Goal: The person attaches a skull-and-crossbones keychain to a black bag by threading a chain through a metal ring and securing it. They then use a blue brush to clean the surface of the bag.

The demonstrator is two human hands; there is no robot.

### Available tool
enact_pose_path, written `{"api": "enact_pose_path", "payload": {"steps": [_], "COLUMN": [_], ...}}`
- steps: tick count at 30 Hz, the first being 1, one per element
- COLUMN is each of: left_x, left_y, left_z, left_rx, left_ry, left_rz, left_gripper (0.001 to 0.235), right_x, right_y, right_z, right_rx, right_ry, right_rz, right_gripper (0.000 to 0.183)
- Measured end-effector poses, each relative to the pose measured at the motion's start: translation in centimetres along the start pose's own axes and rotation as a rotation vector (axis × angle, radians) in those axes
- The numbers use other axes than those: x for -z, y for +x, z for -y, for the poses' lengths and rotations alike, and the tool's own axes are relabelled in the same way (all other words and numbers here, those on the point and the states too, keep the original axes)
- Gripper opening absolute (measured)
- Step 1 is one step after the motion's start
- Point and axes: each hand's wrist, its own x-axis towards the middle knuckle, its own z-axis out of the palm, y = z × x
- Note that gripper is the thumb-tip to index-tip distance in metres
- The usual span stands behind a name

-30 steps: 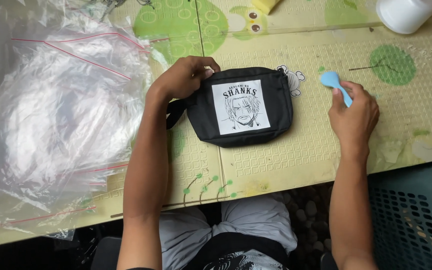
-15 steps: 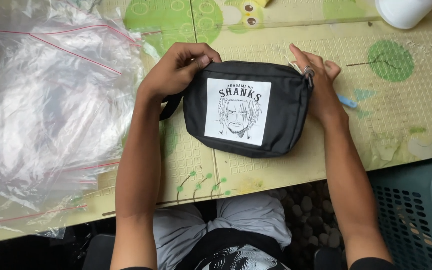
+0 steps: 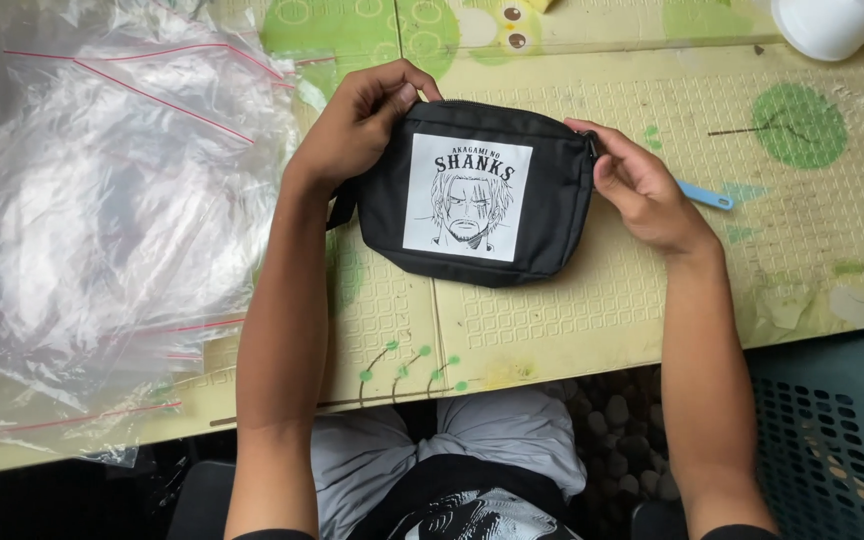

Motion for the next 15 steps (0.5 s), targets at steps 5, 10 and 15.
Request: {"api": "enact_pose_path", "payload": {"steps": [5,10,15], "left_x": [0.3,0.4,0.6], "left_y": [0.0,0.2,0.1], "left_z": [0.7,1.5,1.9], "left_rx": [-0.047,-0.123,-0.116], "left_ry": [-0.057,-0.154,-0.142], "left_rz": [0.013,0.118,0.061], "left_gripper": [0.022,0.022,0.022], "right_x": [1.0,-0.6,-1.1], "right_y": [-0.6,-1.4,-2.7], "right_z": [-4.9,-6.7,-6.2], "right_rx": [0.186,0.309,0.219], "right_ry": [0.354,0.608,0.53], "right_rz": [0.094,0.076,0.035], "right_gripper": [0.061,0.07,0.067]}}
